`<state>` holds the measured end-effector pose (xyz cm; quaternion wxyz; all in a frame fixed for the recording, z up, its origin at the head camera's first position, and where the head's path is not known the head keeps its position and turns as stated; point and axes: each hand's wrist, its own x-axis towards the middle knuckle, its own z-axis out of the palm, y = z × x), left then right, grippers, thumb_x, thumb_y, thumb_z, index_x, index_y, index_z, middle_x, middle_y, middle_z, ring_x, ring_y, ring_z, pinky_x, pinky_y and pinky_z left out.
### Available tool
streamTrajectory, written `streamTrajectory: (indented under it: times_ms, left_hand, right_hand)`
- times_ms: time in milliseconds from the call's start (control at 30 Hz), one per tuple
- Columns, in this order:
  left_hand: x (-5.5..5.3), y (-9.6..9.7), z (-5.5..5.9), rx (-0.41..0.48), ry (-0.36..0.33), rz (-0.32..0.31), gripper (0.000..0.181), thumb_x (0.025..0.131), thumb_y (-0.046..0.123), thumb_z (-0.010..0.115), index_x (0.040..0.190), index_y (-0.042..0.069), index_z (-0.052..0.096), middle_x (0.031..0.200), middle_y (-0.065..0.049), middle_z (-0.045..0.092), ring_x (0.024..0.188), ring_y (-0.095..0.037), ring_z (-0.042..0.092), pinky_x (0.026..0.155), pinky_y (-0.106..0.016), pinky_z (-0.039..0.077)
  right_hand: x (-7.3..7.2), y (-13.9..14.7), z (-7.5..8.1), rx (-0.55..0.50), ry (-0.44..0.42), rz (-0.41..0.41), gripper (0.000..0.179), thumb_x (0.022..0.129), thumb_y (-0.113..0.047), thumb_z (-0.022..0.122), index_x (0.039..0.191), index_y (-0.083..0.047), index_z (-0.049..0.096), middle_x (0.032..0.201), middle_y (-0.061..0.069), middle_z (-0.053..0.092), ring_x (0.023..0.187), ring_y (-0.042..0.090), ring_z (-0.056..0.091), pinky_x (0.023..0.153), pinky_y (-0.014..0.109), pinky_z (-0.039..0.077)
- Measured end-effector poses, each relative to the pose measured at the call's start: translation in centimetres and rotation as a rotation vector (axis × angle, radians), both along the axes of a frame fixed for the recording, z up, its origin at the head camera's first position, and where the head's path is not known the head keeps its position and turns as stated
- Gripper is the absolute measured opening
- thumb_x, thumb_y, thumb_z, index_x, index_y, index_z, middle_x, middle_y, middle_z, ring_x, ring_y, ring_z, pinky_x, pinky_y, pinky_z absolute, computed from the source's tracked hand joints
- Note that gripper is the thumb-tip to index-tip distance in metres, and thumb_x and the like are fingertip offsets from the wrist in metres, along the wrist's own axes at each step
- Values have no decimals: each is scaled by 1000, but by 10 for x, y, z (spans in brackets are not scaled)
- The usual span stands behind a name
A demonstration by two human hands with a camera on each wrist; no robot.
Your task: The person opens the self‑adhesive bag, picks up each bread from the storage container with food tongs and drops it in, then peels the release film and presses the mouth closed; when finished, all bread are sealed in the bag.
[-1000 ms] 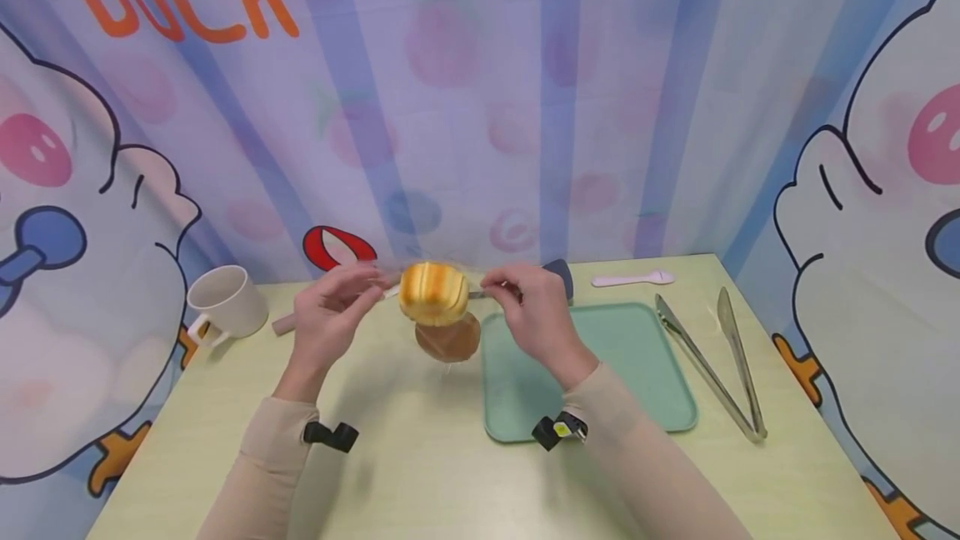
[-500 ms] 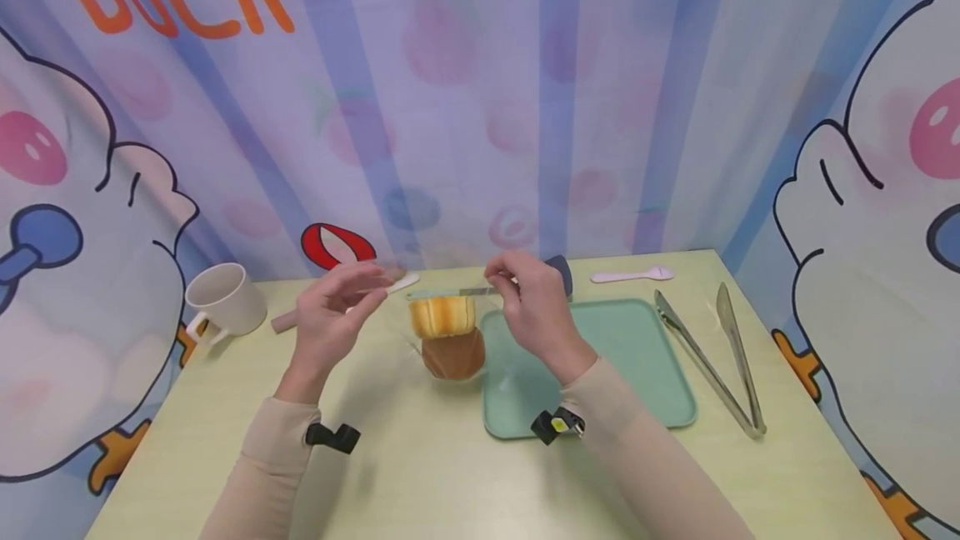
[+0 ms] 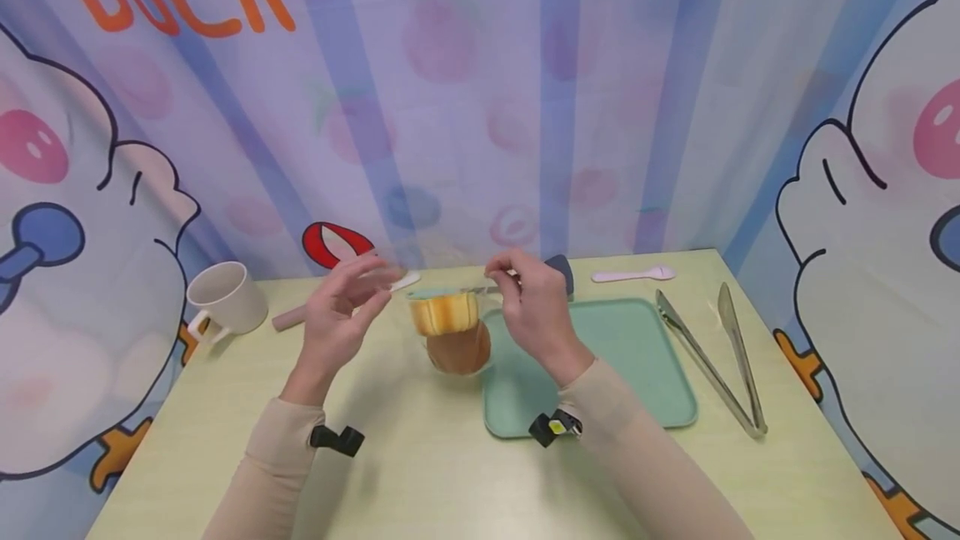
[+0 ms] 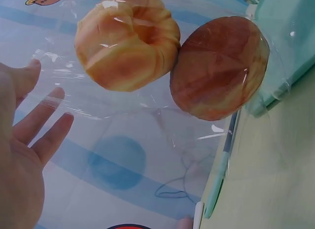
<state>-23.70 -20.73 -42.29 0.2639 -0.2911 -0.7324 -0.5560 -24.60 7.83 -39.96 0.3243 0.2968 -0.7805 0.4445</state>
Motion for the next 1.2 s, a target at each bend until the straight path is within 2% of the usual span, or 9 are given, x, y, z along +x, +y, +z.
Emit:
streamTrajectory:
  times_ms: [133, 267, 400, 633, 767, 867, 967, 1067, 1200]
  left_hand:
    - [1, 0, 0, 15, -5, 0, 46, 91, -15, 71, 134, -1, 65, 128, -18, 66, 109, -35, 74, 92, -31, 60]
    - [4, -2, 1, 85, -69, -10, 47, 90, -15, 73, 135, -3, 64, 131, -17, 64, 105, -22, 77, 88, -32, 62]
    - [6, -4, 2, 161, -134, -46, 53, 85, -18, 75, 135, -6, 62, 132, -17, 63, 100, -17, 76, 84, -35, 63]
    - [8, -6, 1, 182, -157, -76, 54, 86, -20, 72, 137, -10, 58, 136, -26, 55, 95, -17, 70, 72, -37, 65]
    - [8, -11, -6, 184, -186, -66, 54, 88, -19, 71, 139, -10, 56, 139, -21, 56, 95, -17, 70, 68, -33, 64]
    - [12, -13, -11, 156, -186, -51, 55, 88, -19, 71, 141, -9, 56, 141, -17, 59, 98, -16, 72, 72, -30, 64]
    - [16, -14, -14, 117, -136, -86, 57, 88, -22, 69, 142, -9, 55, 141, -21, 58, 104, -19, 74, 87, -35, 62]
    - [15, -13, -14, 69, -78, -89, 58, 88, -21, 70, 142, -8, 56, 141, -25, 58, 118, -26, 70, 104, -37, 55]
    - [13, -15, -14, 79, -62, -45, 60, 87, -22, 70, 143, -5, 57, 141, -28, 58, 127, -35, 65, 109, -41, 51]
  right_hand:
    - [0, 0, -1, -24, -15, -4, 11, 96, 5, 71, 96, -6, 73, 89, 7, 76, 71, 21, 71, 63, 32, 57]
    - [1, 1, 0, -68, -98, -1, 7, 99, -1, 70, 99, -6, 73, 90, 7, 76, 71, 19, 69, 63, 26, 53]
    - [1, 1, -1, -83, -195, 29, 5, 102, -3, 67, 103, -6, 72, 94, 7, 77, 76, 17, 70, 68, 24, 54]
    - [-2, -3, -3, -225, -424, 181, 7, 103, 1, 63, 108, 4, 67, 97, 21, 72, 84, 31, 75, 69, 31, 64]
    - [-4, -5, -9, -232, -500, 206, 10, 103, -2, 65, 110, 3, 69, 100, 25, 73, 85, 33, 76, 71, 32, 64]
    - [-3, -6, -14, -218, -450, 215, 9, 101, -1, 67, 108, 0, 72, 99, 20, 76, 85, 28, 77, 75, 31, 63]
    - [0, -8, -16, -159, -301, 229, 10, 99, 1, 70, 106, -2, 76, 98, 12, 78, 85, 22, 77, 78, 28, 62]
    - [2, -10, -13, -96, -144, 219, 12, 96, 2, 72, 104, -5, 78, 98, 7, 79, 85, 20, 77, 80, 23, 61]
    - [0, -12, -9, -126, -43, 175, 14, 95, 4, 73, 103, -4, 79, 98, 8, 80, 84, 22, 77, 78, 18, 58]
